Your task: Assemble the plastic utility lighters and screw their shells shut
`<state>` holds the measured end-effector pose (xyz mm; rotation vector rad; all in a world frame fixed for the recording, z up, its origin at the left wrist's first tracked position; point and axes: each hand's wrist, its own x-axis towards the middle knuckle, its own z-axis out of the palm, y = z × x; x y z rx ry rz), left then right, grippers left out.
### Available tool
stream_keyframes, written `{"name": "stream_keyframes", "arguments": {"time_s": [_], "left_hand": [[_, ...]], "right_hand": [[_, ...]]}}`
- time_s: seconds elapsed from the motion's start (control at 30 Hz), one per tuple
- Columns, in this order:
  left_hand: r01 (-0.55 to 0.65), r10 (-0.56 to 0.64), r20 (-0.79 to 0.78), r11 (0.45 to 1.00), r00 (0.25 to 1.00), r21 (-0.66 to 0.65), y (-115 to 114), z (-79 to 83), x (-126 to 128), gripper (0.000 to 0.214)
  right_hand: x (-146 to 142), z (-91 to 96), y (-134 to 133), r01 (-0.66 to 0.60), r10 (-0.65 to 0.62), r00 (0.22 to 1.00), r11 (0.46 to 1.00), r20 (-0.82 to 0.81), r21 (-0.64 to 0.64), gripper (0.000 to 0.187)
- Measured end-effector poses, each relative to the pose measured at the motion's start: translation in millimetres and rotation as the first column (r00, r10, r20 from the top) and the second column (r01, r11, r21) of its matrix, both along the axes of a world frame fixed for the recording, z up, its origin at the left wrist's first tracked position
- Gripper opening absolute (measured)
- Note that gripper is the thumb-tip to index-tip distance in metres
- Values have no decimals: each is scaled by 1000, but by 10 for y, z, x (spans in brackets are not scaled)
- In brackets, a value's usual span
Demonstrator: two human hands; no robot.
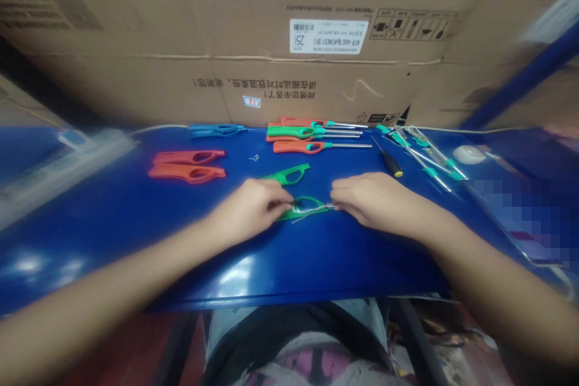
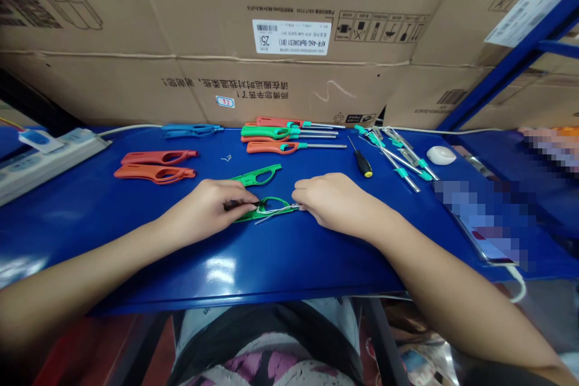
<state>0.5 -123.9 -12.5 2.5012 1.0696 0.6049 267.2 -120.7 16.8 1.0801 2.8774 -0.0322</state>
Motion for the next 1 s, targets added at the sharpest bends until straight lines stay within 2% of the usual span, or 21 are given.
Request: {"name": "stream_keyframes", "arguments": {"time_s": [0.33, 0.6, 0.8, 1.0], "left_hand": [[5, -5, 4, 1000, 1000, -6, 2, -6, -7, 17], [0, 0, 16, 1000, 1000, 2, 8, -7, -7, 17], [12, -12, 20, 1000, 1000, -1, 10, -15, -9, 17], [14, -14, 19, 1000, 1000, 3, 2, -21, -12, 17]], "right_hand": [[-7, -10, 9, 33, -40, 996, 996, -74, -86, 18], [13, -42, 78, -10, -60, 964, 966, -259, -260, 10], [-51, -70, 59, 39, -88, 960, 982, -267, -184, 22], [-61, -86, 59, 44, -83, 971, 984, -224, -174, 17]]}}
